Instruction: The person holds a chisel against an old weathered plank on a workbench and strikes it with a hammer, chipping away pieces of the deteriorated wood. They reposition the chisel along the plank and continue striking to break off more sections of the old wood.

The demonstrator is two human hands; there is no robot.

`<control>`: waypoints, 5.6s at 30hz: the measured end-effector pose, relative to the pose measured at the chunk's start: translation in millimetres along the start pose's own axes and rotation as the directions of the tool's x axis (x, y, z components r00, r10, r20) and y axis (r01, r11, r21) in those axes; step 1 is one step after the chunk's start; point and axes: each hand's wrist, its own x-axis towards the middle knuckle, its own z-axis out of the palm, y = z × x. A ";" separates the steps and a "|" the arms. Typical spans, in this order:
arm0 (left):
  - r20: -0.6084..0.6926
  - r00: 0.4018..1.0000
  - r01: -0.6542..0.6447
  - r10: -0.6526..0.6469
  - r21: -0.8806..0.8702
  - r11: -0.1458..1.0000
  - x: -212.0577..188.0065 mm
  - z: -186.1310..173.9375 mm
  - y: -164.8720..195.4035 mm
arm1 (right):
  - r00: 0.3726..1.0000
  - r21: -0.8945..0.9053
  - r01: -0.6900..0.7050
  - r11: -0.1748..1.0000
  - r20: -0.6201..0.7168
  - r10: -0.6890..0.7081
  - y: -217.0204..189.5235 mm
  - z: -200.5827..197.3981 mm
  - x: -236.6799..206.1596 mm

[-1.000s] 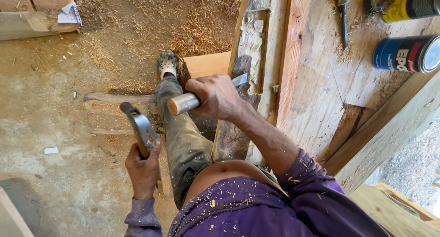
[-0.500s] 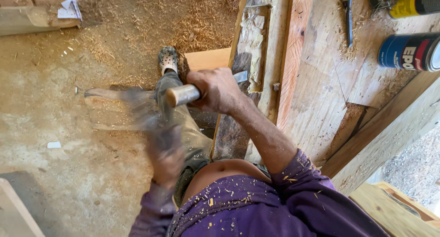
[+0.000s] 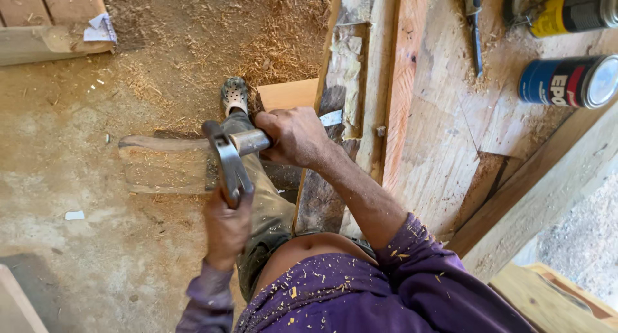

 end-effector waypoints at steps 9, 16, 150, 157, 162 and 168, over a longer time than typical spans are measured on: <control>-0.348 0.926 -0.270 0.149 -0.330 0.905 3.0 -1.0 -3.6 | 0.999 -0.015 -0.015 1.000 -0.031 0.014 2.7 2.8 -4.3; -0.313 0.949 -0.109 0.026 -0.251 0.962 -12.6 -4.4 -25.5 | 0.994 0.002 -0.003 1.000 -0.107 0.003 5.3 -3.5 -9.7; 0.009 0.883 0.469 -0.469 -0.073 0.880 27.0 -0.6 -58.6 | 0.985 -0.061 0.098 0.993 -0.140 -0.105 11.3 -20.5 4.7; 0.008 0.862 0.494 -0.506 -0.228 0.839 14.1 1.7 -55.4 | 0.983 0.086 0.146 0.986 -0.121 -0.135 -23.6 -17.2 19.6; 0.006 0.875 0.470 -0.485 -0.254 0.845 11.3 -8.0 -54.3 | 0.998 0.044 -0.032 0.999 0.061 0.029 -12.7 -14.9 14.0; -0.053 0.959 0.263 -0.280 -0.212 0.941 23.7 -31.1 -17.9 | 0.998 0.099 0.041 0.994 0.047 -0.046 -7.0 -11.6 7.6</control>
